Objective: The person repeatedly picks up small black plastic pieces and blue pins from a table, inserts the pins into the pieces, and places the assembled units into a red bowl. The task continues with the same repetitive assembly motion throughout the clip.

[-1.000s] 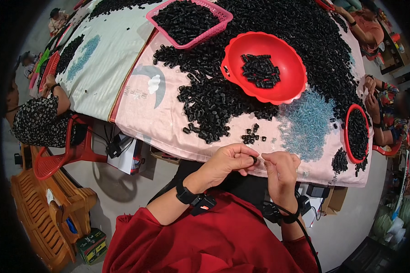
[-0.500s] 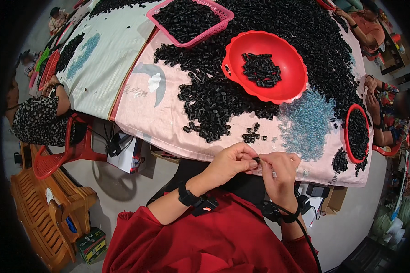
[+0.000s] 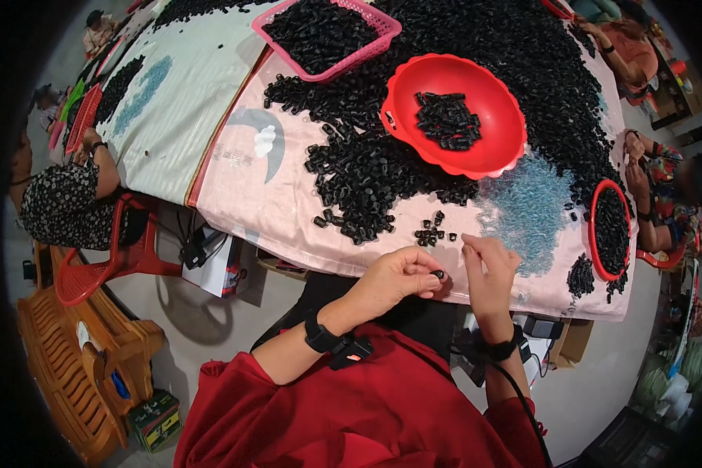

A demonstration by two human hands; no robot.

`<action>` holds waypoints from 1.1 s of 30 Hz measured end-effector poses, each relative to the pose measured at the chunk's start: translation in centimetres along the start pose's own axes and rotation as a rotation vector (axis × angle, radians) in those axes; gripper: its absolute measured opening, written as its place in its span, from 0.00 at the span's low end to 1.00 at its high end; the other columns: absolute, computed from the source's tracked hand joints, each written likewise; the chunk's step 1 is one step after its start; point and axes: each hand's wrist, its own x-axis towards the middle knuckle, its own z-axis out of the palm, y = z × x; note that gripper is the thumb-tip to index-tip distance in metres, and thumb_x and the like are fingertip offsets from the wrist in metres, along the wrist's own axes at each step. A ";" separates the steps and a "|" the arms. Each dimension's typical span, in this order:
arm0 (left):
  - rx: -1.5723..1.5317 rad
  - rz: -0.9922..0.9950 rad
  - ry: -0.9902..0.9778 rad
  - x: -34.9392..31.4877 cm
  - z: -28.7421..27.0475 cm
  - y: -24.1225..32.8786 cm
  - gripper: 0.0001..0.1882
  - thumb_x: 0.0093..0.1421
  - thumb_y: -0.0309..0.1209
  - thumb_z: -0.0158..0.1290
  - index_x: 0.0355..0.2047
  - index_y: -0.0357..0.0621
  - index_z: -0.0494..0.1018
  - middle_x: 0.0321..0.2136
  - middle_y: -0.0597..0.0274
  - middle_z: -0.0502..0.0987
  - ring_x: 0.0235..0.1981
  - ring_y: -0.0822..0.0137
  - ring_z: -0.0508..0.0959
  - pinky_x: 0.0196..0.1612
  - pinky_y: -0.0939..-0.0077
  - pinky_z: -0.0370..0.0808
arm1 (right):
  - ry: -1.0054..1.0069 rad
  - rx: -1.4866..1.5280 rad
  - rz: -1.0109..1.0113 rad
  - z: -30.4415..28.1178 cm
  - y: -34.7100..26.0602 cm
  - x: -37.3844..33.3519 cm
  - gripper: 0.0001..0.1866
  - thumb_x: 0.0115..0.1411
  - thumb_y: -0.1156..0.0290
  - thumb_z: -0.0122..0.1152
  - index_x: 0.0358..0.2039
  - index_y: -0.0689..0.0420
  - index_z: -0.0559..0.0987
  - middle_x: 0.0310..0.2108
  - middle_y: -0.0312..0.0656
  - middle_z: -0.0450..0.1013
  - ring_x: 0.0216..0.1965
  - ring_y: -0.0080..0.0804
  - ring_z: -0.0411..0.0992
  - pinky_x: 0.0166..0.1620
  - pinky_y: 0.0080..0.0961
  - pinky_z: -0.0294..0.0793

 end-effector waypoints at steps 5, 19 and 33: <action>0.051 0.011 -0.028 0.0 -0.4 -0.4 0.11 0.72 0.27 0.59 0.51 0.36 0.77 0.46 0.58 0.84 0.45 0.71 0.84 0.50 0.76 0.82 | 0.009 -0.393 -0.228 1.7 0.5 1.2 0.12 0.62 0.73 0.70 0.46 0.49 0.87 0.37 0.33 0.76 0.44 0.31 0.74 0.56 0.40 0.56; -0.001 0.044 -0.008 -0.2 0.1 -0.6 0.14 0.71 0.29 0.61 0.54 0.34 0.78 0.43 0.61 0.83 0.42 0.73 0.82 0.47 0.77 0.80 | -0.051 0.148 -0.125 -2.5 -3.7 -0.5 0.09 0.63 0.78 0.67 0.44 0.55 0.86 0.37 0.36 0.80 0.40 0.34 0.75 0.53 0.36 0.60; 0.232 0.078 0.095 -0.7 0.5 -0.2 0.14 0.71 0.26 0.61 0.53 0.32 0.79 0.41 0.63 0.83 0.40 0.76 0.80 0.46 0.79 0.79 | 0.022 -0.036 -0.214 -1.8 -4.3 -1.3 0.13 0.56 0.79 0.73 0.42 0.55 0.84 0.35 0.34 0.78 0.41 0.33 0.75 0.55 0.38 0.58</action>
